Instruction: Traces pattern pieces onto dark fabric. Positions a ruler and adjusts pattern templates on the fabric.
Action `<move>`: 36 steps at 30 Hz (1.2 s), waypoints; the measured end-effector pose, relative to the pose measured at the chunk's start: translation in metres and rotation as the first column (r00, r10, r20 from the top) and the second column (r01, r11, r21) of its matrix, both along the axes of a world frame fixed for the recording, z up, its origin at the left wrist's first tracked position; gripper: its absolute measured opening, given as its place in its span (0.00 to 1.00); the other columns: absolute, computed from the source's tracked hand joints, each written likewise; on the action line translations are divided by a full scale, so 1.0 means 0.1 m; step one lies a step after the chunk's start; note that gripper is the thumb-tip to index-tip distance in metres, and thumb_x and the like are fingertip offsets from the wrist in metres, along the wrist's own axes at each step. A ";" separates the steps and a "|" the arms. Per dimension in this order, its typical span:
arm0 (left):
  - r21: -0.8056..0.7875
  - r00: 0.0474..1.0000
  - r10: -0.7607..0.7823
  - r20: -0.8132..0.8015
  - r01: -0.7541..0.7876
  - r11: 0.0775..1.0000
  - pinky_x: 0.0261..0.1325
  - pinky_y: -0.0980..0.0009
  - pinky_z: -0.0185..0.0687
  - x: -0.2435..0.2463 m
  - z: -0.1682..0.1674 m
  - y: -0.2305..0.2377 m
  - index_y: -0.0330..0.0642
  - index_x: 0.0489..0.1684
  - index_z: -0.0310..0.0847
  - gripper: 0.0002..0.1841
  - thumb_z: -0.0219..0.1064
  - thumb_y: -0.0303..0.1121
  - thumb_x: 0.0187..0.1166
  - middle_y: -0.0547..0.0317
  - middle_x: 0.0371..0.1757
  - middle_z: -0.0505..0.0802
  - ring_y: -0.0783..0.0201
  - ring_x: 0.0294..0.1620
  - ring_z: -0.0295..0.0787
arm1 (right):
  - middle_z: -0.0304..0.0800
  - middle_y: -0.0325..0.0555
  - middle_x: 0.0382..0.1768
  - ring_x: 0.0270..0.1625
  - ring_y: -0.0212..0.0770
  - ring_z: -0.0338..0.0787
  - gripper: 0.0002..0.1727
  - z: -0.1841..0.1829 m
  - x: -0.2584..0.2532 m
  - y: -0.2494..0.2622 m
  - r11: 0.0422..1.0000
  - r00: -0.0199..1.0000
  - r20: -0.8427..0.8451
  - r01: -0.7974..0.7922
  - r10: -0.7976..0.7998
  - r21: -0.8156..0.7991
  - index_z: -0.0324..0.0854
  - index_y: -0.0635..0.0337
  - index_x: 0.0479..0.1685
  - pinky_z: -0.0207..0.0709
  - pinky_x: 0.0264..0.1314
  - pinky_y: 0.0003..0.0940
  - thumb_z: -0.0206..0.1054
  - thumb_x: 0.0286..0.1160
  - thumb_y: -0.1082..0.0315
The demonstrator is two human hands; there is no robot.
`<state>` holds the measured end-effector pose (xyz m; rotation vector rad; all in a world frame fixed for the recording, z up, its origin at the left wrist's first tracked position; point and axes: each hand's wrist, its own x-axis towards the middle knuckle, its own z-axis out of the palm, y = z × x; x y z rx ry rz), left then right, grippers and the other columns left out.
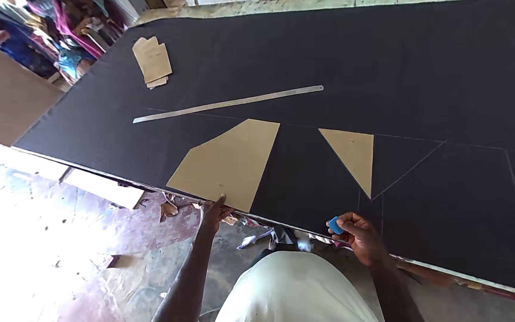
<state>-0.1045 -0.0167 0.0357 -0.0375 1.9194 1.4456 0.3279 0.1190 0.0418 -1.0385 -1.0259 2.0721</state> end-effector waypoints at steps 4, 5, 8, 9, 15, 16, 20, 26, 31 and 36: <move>-0.232 0.980 -0.192 -0.043 0.177 0.956 0.30 0.68 0.87 -0.14 0.15 -0.23 0.34 0.54 0.80 0.25 0.60 0.52 0.89 0.48 0.29 0.93 0.60 0.23 0.90 | 0.92 0.60 0.47 0.40 0.49 0.95 0.09 0.01 -0.20 -0.03 0.998 1.000 0.004 0.014 -0.013 -0.055 0.84 0.62 0.55 0.92 0.42 0.41 0.61 0.85 0.71; -0.288 0.967 -0.249 -0.060 0.222 0.931 0.27 0.69 0.85 -0.20 0.19 -0.32 0.34 0.53 0.81 0.25 0.59 0.53 0.89 0.49 0.27 0.93 0.61 0.21 0.89 | 0.92 0.60 0.47 0.39 0.48 0.95 0.11 0.02 -0.25 -0.04 0.997 1.000 0.006 0.015 -0.014 -0.071 0.84 0.62 0.58 0.92 0.41 0.40 0.61 0.86 0.71; -0.355 0.925 -0.332 -0.186 0.252 0.900 0.21 0.72 0.80 -0.37 0.33 -0.54 0.35 0.54 0.81 0.19 0.59 0.45 0.91 0.52 0.23 0.90 0.64 0.16 0.85 | 0.91 0.60 0.48 0.39 0.48 0.94 0.15 0.00 -0.42 -0.10 0.991 1.000 0.002 0.030 -0.030 -0.134 0.82 0.62 0.64 0.91 0.38 0.38 0.56 0.91 0.66; -0.349 0.901 -0.345 -0.265 0.244 0.905 0.22 0.72 0.81 -0.45 0.36 -0.58 0.35 0.52 0.81 0.16 0.60 0.42 0.90 0.53 0.24 0.90 0.65 0.16 0.84 | 0.91 0.58 0.47 0.37 0.46 0.93 0.15 -0.02 -0.49 -0.12 0.988 0.999 0.009 0.044 -0.043 -0.146 0.81 0.62 0.63 0.89 0.35 0.36 0.55 0.92 0.65; -0.400 0.638 -0.439 -0.633 0.217 0.891 0.63 0.39 0.83 -1.40 0.26 -0.48 0.37 0.61 0.86 0.16 0.68 0.39 0.85 0.43 0.53 0.93 0.47 0.53 0.92 | 0.79 0.44 0.23 0.16 0.29 0.72 0.12 -0.03 -1.21 -0.24 0.991 0.994 0.096 0.069 -0.058 -0.116 0.77 0.61 0.33 0.62 0.14 0.20 0.67 0.85 0.64; -0.412 0.602 -0.463 -0.650 0.233 0.881 0.67 0.38 0.80 -1.57 0.24 -0.42 0.36 0.64 0.85 0.18 0.69 0.39 0.84 0.41 0.58 0.91 0.44 0.59 0.89 | 0.79 0.44 0.22 0.15 0.29 0.71 0.14 -0.03 -1.36 -0.25 0.997 0.992 0.124 0.031 -0.021 -0.075 0.76 0.60 0.31 0.61 0.14 0.20 0.69 0.83 0.63; -0.442 0.504 -0.541 -0.673 0.313 0.841 0.74 0.35 0.75 -2.30 0.15 -0.17 0.37 0.68 0.84 0.20 0.69 0.39 0.83 0.37 0.67 0.87 0.39 0.70 0.83 | 0.85 0.46 0.24 0.18 0.36 0.75 0.11 -0.06 -2.08 -0.25 0.984 0.920 0.392 -0.062 -0.010 0.169 0.87 0.60 0.42 0.68 0.18 0.29 0.74 0.78 0.60; -0.455 0.507 -0.710 -0.489 0.547 0.703 0.64 0.39 0.83 -3.21 0.02 0.07 0.41 0.64 0.86 0.18 0.67 0.42 0.86 0.44 0.57 0.92 0.47 0.57 0.91 | 0.91 0.49 0.41 0.31 0.45 0.86 0.18 -0.12 -2.96 -0.28 0.914 0.681 0.693 -0.085 -0.237 0.397 0.87 0.57 0.60 0.83 0.33 0.46 0.72 0.81 0.56; -0.318 0.484 -0.828 -0.284 0.767 0.557 0.43 0.50 0.91 -3.49 0.05 0.17 0.42 0.56 0.88 0.14 0.67 0.41 0.86 0.50 0.42 0.94 0.55 0.34 0.92 | 0.94 0.52 0.46 0.42 0.49 0.92 0.16 -0.24 -3.21 -0.16 0.906 0.537 0.779 -0.061 -0.324 0.419 0.90 0.59 0.55 0.88 0.49 0.56 0.74 0.78 0.57; -0.344 0.433 -0.875 -0.218 0.805 0.484 0.36 0.56 0.89 -3.42 0.10 0.23 0.42 0.50 0.88 0.11 0.67 0.40 0.86 0.53 0.36 0.93 0.58 0.28 0.89 | 0.95 0.49 0.43 0.41 0.45 0.92 0.11 -0.27 -3.32 -0.19 0.900 0.543 0.745 0.046 -0.387 0.434 0.93 0.58 0.48 0.87 0.47 0.51 0.75 0.77 0.62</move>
